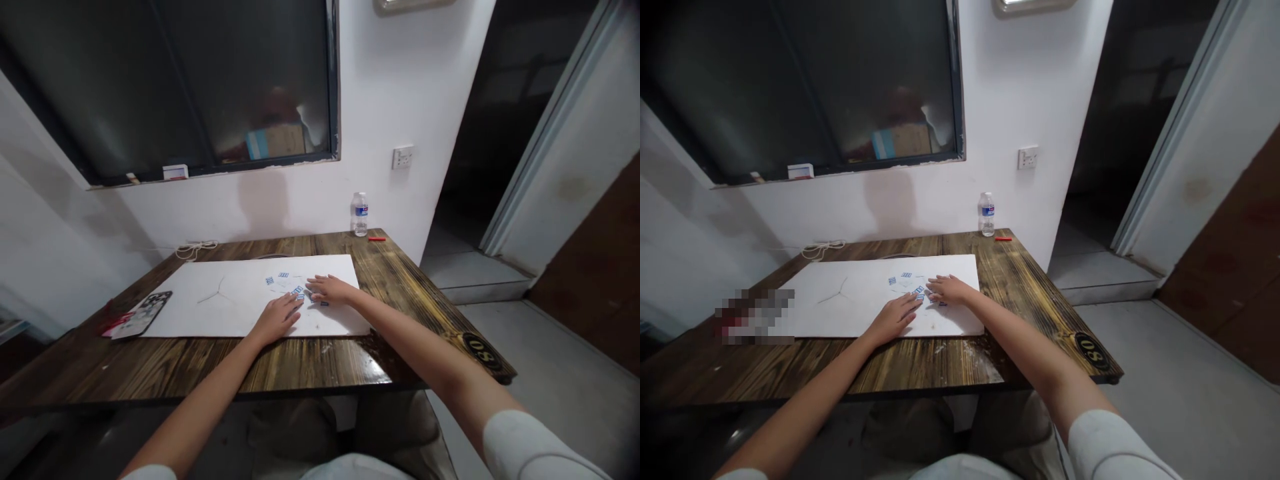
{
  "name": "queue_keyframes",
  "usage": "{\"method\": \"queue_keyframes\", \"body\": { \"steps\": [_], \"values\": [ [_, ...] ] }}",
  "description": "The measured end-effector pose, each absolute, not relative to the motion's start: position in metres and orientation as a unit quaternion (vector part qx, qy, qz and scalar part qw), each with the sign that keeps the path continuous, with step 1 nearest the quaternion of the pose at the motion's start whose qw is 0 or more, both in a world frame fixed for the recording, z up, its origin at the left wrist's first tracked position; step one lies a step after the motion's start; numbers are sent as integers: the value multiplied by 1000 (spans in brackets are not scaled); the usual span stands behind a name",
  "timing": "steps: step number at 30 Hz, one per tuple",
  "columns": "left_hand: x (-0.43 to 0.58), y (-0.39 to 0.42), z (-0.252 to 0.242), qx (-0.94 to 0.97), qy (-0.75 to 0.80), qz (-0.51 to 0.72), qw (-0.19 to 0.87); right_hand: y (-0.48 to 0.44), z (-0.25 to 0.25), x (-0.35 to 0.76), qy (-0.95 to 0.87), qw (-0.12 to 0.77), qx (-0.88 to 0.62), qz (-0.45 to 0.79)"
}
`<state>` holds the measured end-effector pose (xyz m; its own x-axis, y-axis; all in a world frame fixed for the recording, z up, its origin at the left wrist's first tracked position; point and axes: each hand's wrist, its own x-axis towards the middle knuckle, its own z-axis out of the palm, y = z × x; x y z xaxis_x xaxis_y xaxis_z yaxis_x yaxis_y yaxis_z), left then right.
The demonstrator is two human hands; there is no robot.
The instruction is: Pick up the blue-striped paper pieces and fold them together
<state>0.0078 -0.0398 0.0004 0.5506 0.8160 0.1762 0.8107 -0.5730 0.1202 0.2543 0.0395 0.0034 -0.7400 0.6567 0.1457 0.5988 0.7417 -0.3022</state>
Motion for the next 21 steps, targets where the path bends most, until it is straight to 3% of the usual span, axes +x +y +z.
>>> {"method": "queue_keyframes", "body": {
  "steps": [11,18,21],
  "values": [
    [2,-40,4,813,527,245,25,63,4,212,-933,100,-329,108],
    [-6,-42,12,792,565,230,-30,76,7,176,-931,119,-328,105],
    [-10,-42,13,788,562,245,-55,77,8,174,-935,65,-332,107]
  ]
}}
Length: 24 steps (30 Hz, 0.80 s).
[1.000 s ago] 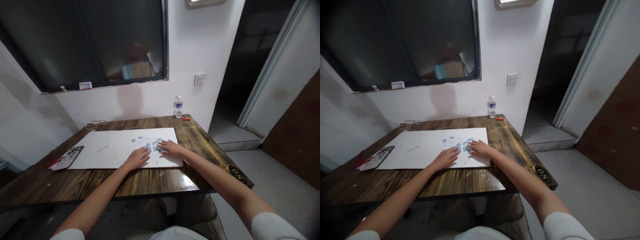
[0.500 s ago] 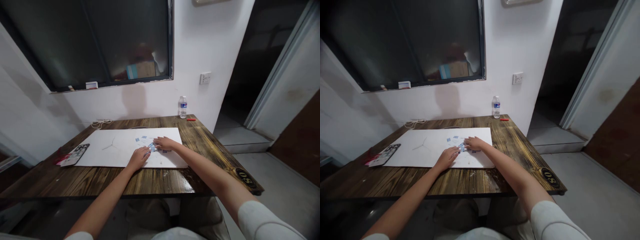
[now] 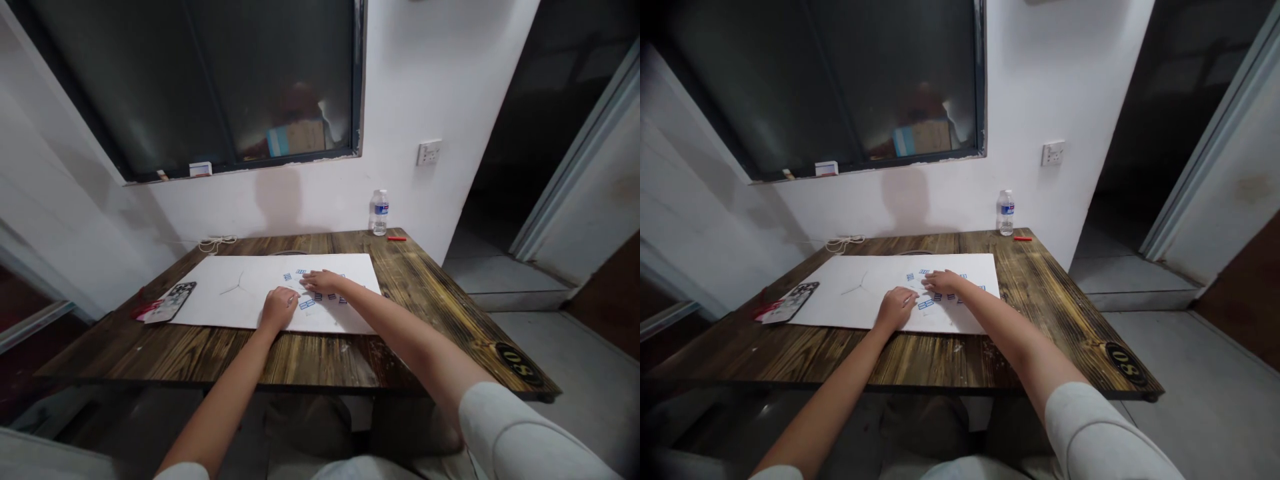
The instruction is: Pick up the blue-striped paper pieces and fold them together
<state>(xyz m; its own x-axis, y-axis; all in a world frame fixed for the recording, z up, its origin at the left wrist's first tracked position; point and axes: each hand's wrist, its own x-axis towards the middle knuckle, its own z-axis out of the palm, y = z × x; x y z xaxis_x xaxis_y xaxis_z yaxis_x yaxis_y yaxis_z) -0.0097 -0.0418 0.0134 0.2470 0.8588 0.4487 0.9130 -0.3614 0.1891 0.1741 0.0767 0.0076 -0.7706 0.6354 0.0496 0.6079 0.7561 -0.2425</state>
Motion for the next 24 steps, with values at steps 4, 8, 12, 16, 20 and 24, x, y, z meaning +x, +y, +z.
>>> {"method": "queue_keyframes", "body": {
  "steps": [4,8,12,16,20,24],
  "values": [
    [-16,-39,10,-782,-555,-272,78,70,8,181,-933,13,-343,105],
    [-21,-35,7,-779,-557,-275,84,65,7,189,-929,0,-349,124],
    [-24,-32,5,-774,-564,-275,82,66,6,199,-932,-7,-337,135],
    [-26,-32,5,-771,-567,-280,78,64,10,206,-938,-13,-320,132],
    [-26,-33,6,-769,-569,-282,77,61,15,202,-948,-2,-300,108],
    [-27,-32,7,-766,-572,-282,82,63,14,192,-951,10,-299,82]
  ]
}}
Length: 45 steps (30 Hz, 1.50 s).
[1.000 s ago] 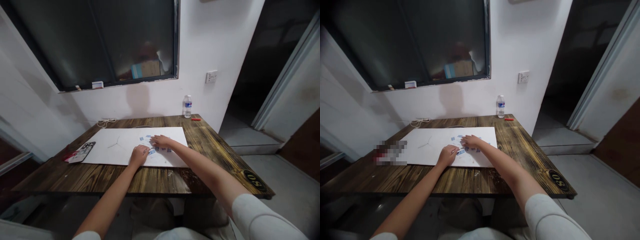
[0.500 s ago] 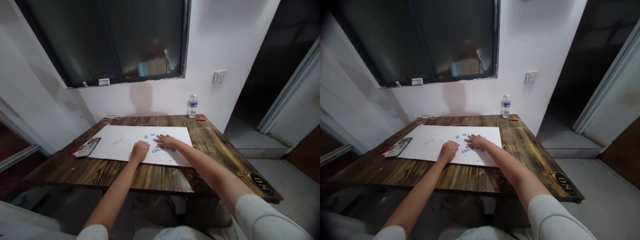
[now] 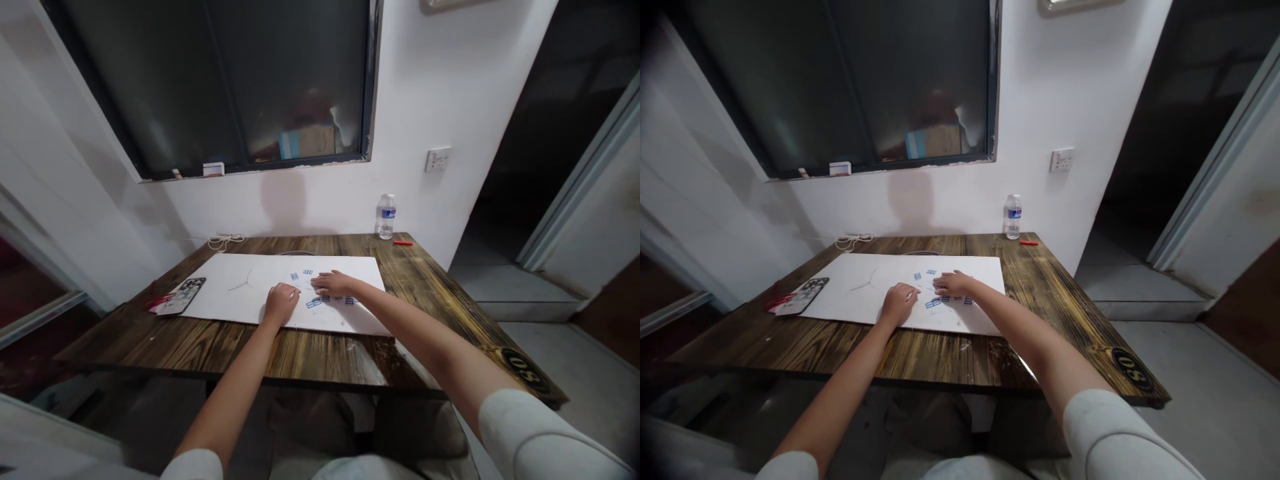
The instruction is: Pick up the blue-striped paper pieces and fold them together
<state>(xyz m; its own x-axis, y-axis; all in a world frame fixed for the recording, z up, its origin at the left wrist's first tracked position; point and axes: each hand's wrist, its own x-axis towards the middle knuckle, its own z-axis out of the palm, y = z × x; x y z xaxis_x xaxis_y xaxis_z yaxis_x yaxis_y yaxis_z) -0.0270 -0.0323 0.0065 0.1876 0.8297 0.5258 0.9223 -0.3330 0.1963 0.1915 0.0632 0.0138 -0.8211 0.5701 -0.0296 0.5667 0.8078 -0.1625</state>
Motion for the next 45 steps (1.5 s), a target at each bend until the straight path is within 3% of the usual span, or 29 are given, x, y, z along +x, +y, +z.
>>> {"method": "queue_keyframes", "body": {
  "steps": [11,19,30,39,45],
  "values": [
    [-26,-37,12,-765,-575,-276,89,57,14,169,-933,36,-357,18],
    [-27,-36,10,-762,-581,-272,84,67,13,161,-914,68,-397,41],
    [-31,-31,6,-772,-567,-276,80,69,26,244,-916,135,-378,22],
    [-26,-34,8,-844,-468,-260,31,16,14,314,-929,133,-345,17],
    [-23,-35,5,-876,-434,-210,29,5,3,337,-901,172,-398,4]
  ]
}}
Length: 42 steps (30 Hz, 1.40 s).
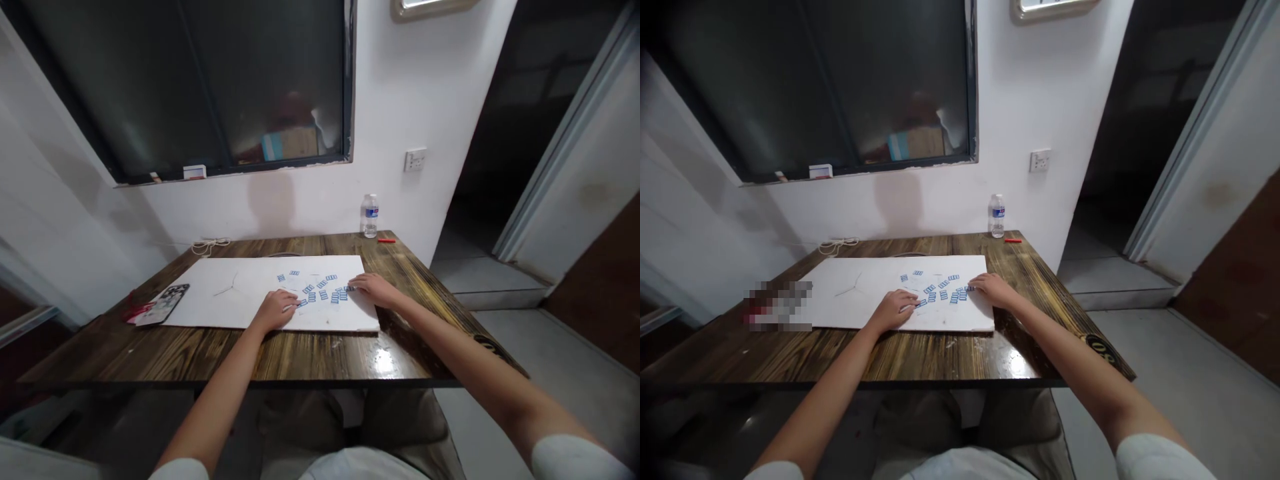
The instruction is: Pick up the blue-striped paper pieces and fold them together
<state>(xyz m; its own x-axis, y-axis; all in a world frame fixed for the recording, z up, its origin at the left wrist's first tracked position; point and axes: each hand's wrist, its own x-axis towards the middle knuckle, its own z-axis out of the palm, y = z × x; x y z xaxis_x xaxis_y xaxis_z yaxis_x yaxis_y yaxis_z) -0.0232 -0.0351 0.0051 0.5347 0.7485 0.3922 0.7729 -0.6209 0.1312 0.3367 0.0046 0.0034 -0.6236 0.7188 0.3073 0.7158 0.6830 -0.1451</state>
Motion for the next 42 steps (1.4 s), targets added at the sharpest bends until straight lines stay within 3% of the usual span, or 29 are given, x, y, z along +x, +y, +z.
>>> {"method": "queue_keyframes", "body": {
  "steps": [5,24,32,42],
  "values": [
    [-24,-33,5,-854,-473,-210,55,10,4,337,-877,180,-445,4],
    [-19,-34,11,-817,-508,-255,101,14,14,306,-887,13,-456,-66],
    [-20,-33,7,-824,-502,-242,106,34,22,300,-855,-20,-517,30],
    [-22,-32,5,-823,-497,-249,116,52,22,294,-847,-69,-523,66]
  ]
}}
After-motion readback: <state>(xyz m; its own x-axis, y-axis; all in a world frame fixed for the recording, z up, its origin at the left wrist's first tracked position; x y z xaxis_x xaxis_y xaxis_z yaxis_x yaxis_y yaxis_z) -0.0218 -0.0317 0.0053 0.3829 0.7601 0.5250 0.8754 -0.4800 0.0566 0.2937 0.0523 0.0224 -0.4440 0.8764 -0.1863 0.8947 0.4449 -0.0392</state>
